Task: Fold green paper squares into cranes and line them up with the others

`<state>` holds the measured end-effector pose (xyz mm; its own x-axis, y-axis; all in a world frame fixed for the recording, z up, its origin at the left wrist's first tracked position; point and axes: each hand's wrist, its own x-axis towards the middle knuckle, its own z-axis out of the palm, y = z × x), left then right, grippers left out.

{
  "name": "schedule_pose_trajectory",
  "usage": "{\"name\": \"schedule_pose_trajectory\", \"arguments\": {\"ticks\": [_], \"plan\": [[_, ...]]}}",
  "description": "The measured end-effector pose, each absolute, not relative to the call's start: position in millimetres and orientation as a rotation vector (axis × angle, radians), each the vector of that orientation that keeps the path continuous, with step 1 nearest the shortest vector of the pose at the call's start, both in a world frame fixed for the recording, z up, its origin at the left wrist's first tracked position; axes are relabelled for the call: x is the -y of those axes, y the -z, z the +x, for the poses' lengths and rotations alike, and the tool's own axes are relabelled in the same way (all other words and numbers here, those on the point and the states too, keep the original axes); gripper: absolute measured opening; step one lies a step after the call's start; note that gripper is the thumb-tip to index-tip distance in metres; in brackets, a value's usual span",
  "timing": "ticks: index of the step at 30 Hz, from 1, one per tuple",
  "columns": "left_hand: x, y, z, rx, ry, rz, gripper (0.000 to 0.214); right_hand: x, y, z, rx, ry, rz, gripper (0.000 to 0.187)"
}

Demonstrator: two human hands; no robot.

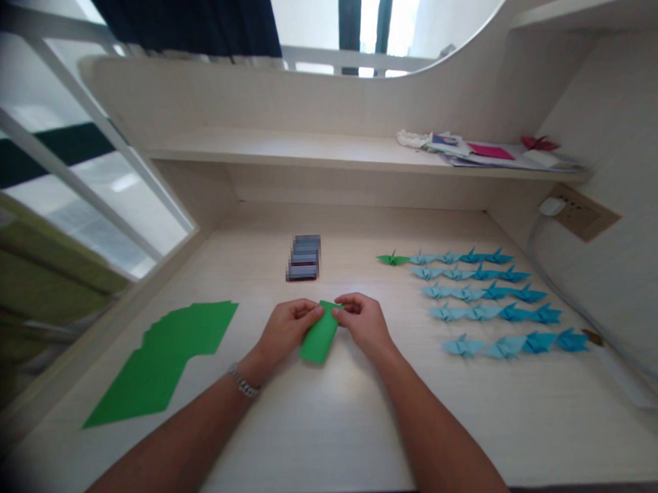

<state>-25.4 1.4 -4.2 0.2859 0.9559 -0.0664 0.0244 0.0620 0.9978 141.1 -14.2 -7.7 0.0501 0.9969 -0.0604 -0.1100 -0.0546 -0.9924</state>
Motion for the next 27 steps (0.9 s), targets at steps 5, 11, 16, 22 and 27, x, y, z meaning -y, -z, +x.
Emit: {"name": "schedule_pose_trajectory", "arguments": {"ticks": [5,11,16,22,27], "plan": [[-1,5,-24,-1.049,-0.943,1.267,0.03,15,4,138,0.838,-1.263,-1.182,0.037],[-1,7,-24,-1.068,-0.959,1.283,0.03,15,6,136,0.765,-1.302,-1.143,0.034],[-1,6,-23,-1.076,-0.965,1.27,0.029,14,13,135,0.844,-1.211,-1.143,0.03],[1,6,-22,-1.066,-0.978,1.259,0.029,13,15,134,0.856,-1.177,-1.151,0.029],[0,5,-22,-1.052,-0.991,1.238,0.03,14,10,132,0.871,-1.14,-1.155,0.033]]}}
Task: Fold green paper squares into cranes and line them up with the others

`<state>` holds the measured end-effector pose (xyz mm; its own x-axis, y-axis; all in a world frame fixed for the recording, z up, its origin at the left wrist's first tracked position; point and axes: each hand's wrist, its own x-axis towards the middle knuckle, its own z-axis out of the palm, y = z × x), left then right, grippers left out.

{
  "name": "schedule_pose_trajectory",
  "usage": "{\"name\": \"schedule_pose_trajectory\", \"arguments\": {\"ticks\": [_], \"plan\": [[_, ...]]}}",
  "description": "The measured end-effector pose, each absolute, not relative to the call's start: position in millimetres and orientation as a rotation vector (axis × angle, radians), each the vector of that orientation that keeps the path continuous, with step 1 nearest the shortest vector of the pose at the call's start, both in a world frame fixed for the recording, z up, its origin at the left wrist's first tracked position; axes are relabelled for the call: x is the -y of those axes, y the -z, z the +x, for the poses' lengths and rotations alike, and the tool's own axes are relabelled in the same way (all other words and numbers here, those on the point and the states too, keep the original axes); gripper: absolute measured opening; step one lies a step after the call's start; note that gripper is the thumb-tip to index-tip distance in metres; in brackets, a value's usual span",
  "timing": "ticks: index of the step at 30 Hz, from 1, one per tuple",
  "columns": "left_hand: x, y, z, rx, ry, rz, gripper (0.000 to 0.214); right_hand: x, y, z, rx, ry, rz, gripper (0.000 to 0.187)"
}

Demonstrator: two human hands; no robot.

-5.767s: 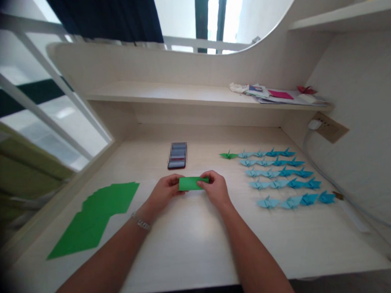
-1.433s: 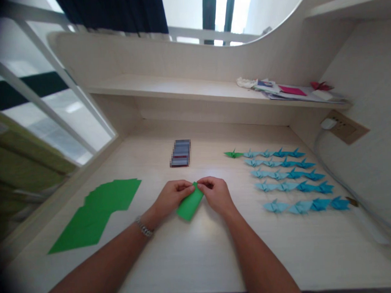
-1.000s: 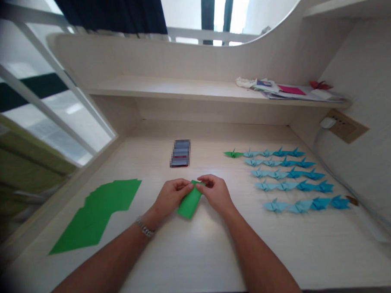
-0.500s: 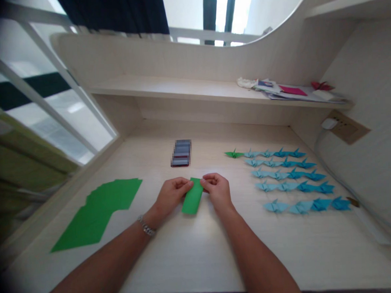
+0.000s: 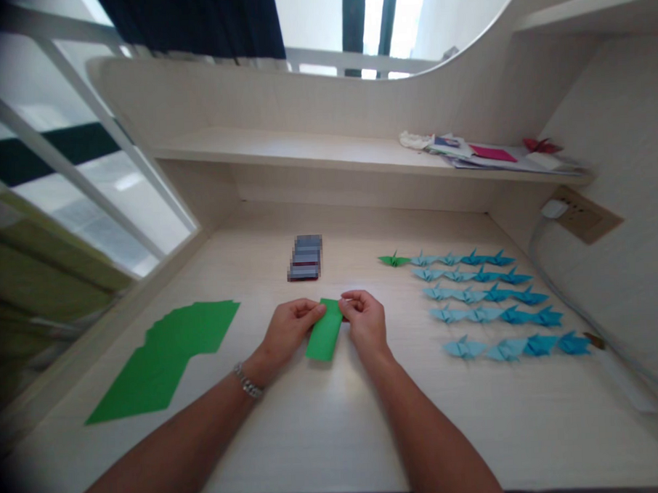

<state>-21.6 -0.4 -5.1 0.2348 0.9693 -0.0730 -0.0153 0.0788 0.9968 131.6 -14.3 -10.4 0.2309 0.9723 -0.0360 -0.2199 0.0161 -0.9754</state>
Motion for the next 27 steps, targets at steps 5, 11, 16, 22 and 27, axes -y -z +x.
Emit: {"name": "schedule_pose_trajectory", "arguments": {"ticks": [5,11,16,22,27], "plan": [[-1,5,-22,-1.075,-1.017,1.254,0.03,13,14,133,0.89,-1.243,-1.246,0.04],[0,4,-22,-1.092,-1.03,1.276,0.03,11,18,132,1.026,-1.054,-1.314,0.029],[0,0,-23,-1.16,-1.086,1.296,0.029,12,21,129,1.007,-1.233,-1.259,0.03],[-1,-2,-23,-1.15,-1.111,1.257,0.03,12,23,128,1.047,-1.169,-1.311,0.029],[-3,1,-24,-1.191,-1.172,1.242,0.028,13,23,124,1.005,-1.344,-1.239,0.031]]}}
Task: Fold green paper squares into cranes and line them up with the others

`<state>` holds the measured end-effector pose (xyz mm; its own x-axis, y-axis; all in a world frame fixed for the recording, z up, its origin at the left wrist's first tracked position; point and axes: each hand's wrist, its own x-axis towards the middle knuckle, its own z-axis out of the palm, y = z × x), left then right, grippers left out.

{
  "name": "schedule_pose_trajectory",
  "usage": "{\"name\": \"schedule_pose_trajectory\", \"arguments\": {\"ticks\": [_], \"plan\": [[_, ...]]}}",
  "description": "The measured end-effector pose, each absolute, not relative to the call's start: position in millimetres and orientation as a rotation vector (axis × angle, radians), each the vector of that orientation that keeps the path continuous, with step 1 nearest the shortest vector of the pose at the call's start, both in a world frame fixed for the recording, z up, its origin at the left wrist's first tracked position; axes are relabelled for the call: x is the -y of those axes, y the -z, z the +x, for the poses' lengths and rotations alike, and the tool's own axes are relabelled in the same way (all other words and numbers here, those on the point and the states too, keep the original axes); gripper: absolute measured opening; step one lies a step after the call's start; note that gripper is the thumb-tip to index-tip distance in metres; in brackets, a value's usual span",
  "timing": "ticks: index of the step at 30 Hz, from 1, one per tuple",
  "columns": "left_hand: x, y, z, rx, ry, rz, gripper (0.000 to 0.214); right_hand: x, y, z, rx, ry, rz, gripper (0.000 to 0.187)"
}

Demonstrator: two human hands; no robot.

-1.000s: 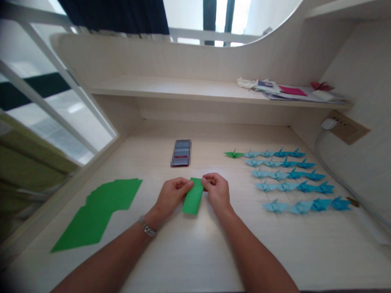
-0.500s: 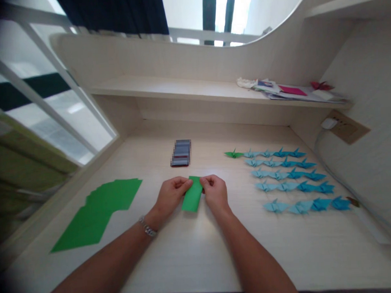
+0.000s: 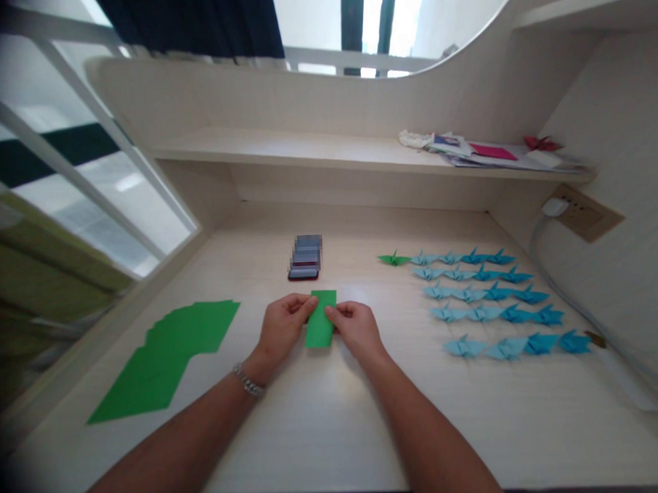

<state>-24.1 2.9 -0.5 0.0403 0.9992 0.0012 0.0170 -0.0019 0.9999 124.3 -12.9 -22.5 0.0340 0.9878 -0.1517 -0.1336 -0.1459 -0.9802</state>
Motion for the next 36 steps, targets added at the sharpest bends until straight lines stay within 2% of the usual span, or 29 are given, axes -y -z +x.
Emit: {"name": "schedule_pose_trajectory", "arguments": {"ticks": [13,24,30,36], "plan": [[-4,2,-25,-1.219,-1.218,1.257,0.031,14,25,123,1.067,-1.34,-1.294,0.032],[-4,4,-21,-1.021,-1.033,1.044,0.045,11,27,132,1.043,-1.318,-1.268,0.033],[0,1,-19,-1.039,-0.911,1.125,0.033,11,22,135,1.022,-1.292,-1.261,0.031],[2,-3,-21,-1.153,-0.89,1.351,0.036,12,22,135,1.045,-1.233,-1.28,0.031]]}}
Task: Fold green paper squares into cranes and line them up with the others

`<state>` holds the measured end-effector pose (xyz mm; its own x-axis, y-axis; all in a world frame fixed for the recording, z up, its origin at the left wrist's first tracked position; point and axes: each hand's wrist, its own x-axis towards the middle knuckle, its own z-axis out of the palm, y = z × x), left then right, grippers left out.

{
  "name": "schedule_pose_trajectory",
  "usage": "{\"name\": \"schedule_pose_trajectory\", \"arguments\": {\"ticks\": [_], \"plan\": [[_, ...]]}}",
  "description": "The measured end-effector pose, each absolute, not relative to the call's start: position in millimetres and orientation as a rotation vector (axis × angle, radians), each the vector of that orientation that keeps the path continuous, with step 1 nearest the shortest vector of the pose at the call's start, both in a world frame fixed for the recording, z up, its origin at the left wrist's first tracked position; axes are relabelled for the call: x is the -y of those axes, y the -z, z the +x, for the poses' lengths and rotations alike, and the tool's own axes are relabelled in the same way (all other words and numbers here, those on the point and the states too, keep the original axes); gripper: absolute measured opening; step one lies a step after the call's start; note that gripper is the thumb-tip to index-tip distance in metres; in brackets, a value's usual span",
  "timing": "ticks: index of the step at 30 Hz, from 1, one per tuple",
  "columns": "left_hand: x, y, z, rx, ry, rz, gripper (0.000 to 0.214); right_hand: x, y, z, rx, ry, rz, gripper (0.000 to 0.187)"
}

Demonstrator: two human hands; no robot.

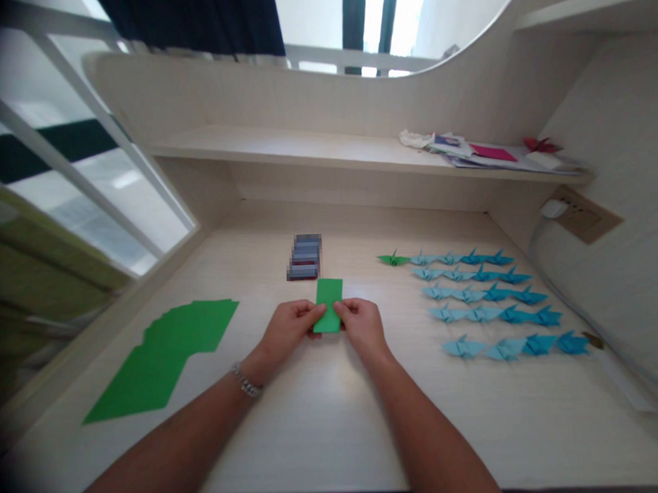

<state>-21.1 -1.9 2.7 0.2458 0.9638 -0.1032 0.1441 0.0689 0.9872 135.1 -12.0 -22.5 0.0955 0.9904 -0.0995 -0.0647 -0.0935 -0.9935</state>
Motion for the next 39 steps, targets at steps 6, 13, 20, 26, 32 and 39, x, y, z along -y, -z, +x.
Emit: {"name": "schedule_pose_trajectory", "arguments": {"ticks": [6,13,20,26,32,39], "plan": [[0,0,-23,-1.194,-0.928,1.39,0.041,13,23,131,1.044,-1.33,-1.302,0.034],[1,0,-22,-1.22,-0.906,1.416,0.038,14,17,131,0.99,-1.342,-1.288,0.035],[1,-4,-23,-1.263,-0.935,1.425,0.037,15,20,128,0.992,-1.389,-1.318,0.036],[3,-9,-22,-1.282,-0.923,1.395,0.036,16,20,129,1.049,-1.367,-1.32,0.036],[0,-2,-24,-1.272,-0.957,1.355,0.036,17,17,128,1.115,-1.345,-1.376,0.036],[-6,3,-27,-1.182,-1.026,1.149,0.036,19,10,140,1.458,-0.904,-1.306,0.032]]}}
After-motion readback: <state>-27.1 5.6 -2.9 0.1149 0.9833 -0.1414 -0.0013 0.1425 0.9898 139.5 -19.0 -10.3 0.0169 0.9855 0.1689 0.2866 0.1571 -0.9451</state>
